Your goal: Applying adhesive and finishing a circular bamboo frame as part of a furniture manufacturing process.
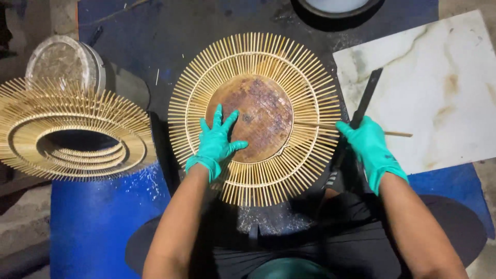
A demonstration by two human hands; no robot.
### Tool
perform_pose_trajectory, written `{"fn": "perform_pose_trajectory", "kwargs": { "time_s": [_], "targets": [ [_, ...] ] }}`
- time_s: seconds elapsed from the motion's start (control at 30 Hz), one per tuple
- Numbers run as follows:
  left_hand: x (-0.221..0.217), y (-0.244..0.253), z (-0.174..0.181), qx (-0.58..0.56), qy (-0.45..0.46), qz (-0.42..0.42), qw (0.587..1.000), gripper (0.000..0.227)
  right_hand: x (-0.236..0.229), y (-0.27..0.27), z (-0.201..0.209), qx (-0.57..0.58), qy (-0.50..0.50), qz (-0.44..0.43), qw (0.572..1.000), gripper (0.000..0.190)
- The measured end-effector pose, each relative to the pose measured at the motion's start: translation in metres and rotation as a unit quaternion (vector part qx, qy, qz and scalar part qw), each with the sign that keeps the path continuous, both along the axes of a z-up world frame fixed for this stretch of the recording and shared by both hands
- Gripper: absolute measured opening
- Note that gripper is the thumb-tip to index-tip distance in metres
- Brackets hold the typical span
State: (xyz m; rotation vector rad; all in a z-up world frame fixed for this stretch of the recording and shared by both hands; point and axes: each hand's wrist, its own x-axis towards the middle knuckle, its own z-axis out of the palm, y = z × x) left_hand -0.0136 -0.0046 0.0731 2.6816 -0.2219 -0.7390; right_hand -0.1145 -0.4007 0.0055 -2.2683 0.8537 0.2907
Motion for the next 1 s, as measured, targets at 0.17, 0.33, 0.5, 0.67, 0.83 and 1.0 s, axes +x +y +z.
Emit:
{"fn": "perform_pose_trajectory", "kwargs": {
  "time_s": [0.17,0.33,0.5,0.67,0.83,1.0],
  "targets": [
    [0.002,0.000,-0.001,-0.006,-0.006,-0.004,1.000,0.101,0.004,0.004,0.007,0.055,-0.022,-0.003,0.998,0.045],
    [0.000,0.002,-0.001,-0.013,-0.009,0.000,1.000,0.103,0.000,0.002,0.008,0.129,-0.025,-0.024,0.991,0.040],
    [0.015,0.015,-0.010,0.011,0.002,-0.060,0.998,0.101,0.000,-0.004,0.026,0.121,-0.021,-0.038,0.992,0.039],
    [0.020,0.011,-0.010,0.019,0.068,-0.023,0.997,0.099,0.005,-0.013,0.025,0.104,-0.047,-0.057,0.992,0.041],
    [0.013,-0.001,0.001,-0.003,-0.004,-0.015,1.000,0.103,0.016,-0.005,-0.011,0.036,-0.062,0.013,0.997,0.045],
    [0.014,-0.005,0.003,0.002,0.042,0.013,0.999,0.103,0.018,-0.005,-0.005,0.035,-0.027,0.024,0.999,0.044]
  ]
}}
